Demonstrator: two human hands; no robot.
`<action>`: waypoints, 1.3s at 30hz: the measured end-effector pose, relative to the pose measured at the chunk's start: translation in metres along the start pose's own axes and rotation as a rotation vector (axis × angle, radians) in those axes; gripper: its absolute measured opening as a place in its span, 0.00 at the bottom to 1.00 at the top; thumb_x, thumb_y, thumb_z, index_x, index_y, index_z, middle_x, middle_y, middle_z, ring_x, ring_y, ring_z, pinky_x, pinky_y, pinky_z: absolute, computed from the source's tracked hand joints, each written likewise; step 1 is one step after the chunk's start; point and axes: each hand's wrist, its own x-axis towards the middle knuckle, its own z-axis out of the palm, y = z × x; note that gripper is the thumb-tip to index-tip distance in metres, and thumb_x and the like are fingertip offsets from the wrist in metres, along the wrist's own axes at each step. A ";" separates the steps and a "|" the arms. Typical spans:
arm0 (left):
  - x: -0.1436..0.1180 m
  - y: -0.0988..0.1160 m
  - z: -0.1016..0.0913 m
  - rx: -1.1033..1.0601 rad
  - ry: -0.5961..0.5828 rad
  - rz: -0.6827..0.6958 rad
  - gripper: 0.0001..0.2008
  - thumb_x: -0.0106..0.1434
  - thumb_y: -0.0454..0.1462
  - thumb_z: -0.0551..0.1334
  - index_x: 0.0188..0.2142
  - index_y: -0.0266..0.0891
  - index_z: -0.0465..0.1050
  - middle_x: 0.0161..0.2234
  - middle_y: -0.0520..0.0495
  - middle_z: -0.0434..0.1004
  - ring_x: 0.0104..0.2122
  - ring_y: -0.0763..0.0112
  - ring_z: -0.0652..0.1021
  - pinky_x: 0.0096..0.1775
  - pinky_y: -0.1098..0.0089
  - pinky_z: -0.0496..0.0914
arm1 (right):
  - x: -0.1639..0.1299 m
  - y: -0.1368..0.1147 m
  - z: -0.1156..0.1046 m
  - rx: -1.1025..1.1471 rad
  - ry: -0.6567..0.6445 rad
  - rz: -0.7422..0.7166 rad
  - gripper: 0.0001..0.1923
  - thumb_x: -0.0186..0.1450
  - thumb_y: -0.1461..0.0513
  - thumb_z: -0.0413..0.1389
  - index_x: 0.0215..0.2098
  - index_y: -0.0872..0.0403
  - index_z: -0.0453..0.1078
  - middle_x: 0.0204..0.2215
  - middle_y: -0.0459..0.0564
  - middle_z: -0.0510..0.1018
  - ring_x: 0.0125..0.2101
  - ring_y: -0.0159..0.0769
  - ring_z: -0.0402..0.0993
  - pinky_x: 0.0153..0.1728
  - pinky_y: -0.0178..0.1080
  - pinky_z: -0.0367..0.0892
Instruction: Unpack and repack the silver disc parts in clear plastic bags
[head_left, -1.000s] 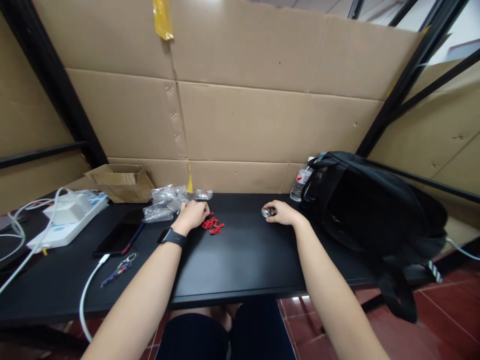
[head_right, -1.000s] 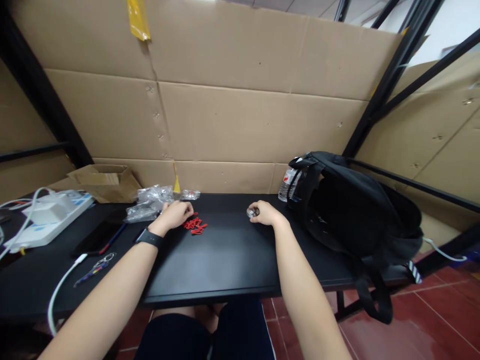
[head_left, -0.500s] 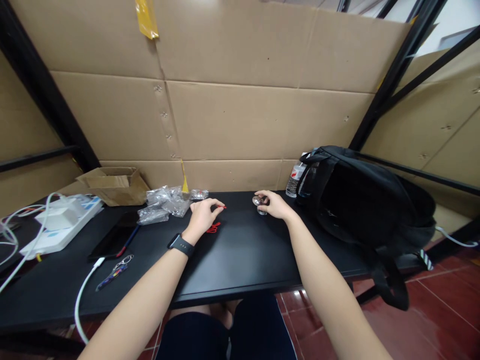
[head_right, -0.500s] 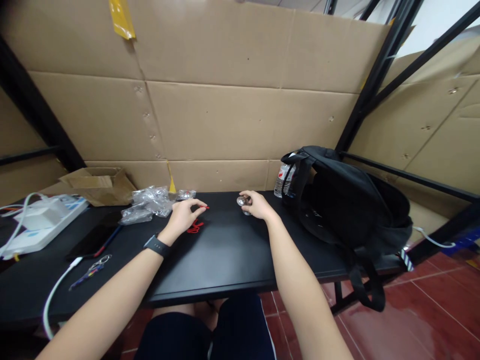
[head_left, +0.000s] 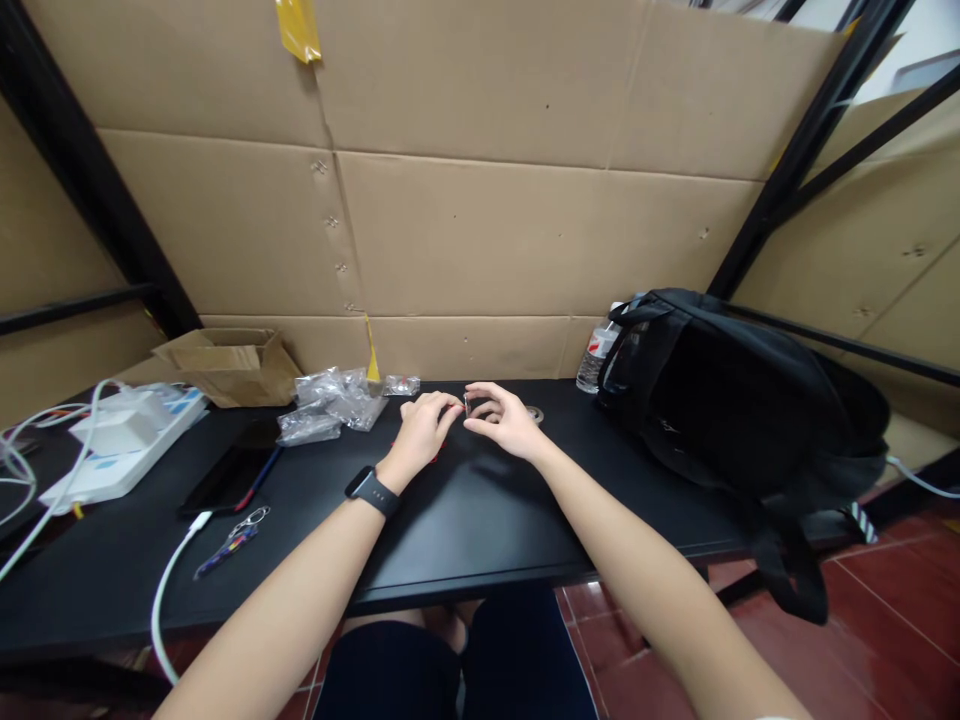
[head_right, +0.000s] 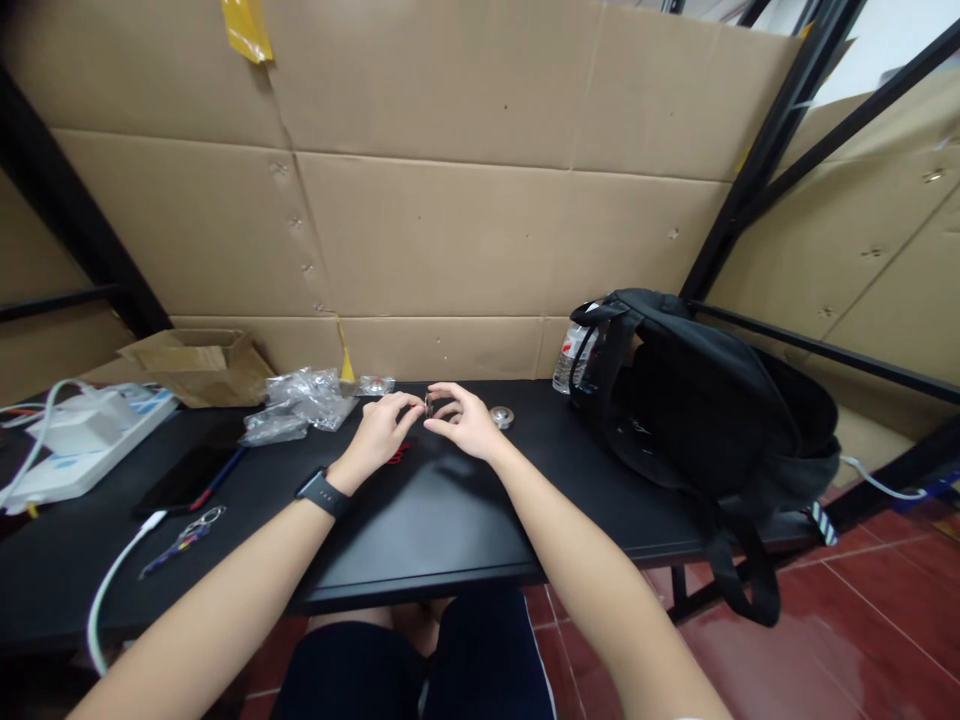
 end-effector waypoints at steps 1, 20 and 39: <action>0.000 0.000 0.000 0.007 0.004 0.018 0.10 0.73 0.41 0.55 0.39 0.44 0.75 0.41 0.49 0.81 0.45 0.62 0.77 0.47 0.63 0.65 | 0.000 -0.001 0.001 -0.005 0.000 -0.006 0.29 0.57 0.59 0.68 0.55 0.48 0.69 0.52 0.53 0.75 0.36 0.32 0.78 0.34 0.35 0.72; -0.003 0.003 -0.002 -0.036 0.011 0.141 0.09 0.71 0.34 0.55 0.37 0.41 0.73 0.37 0.47 0.76 0.38 0.65 0.76 0.43 0.66 0.70 | -0.002 -0.002 0.006 -0.151 0.030 -0.041 0.28 0.56 0.54 0.69 0.53 0.49 0.73 0.48 0.50 0.80 0.31 0.32 0.75 0.33 0.36 0.71; -0.002 0.003 -0.003 -0.028 0.004 0.094 0.06 0.68 0.38 0.60 0.37 0.42 0.77 0.38 0.46 0.80 0.40 0.62 0.78 0.46 0.63 0.69 | 0.003 0.006 -0.005 -0.254 0.001 -0.045 0.11 0.65 0.53 0.60 0.37 0.53 0.76 0.41 0.51 0.78 0.38 0.36 0.75 0.37 0.37 0.69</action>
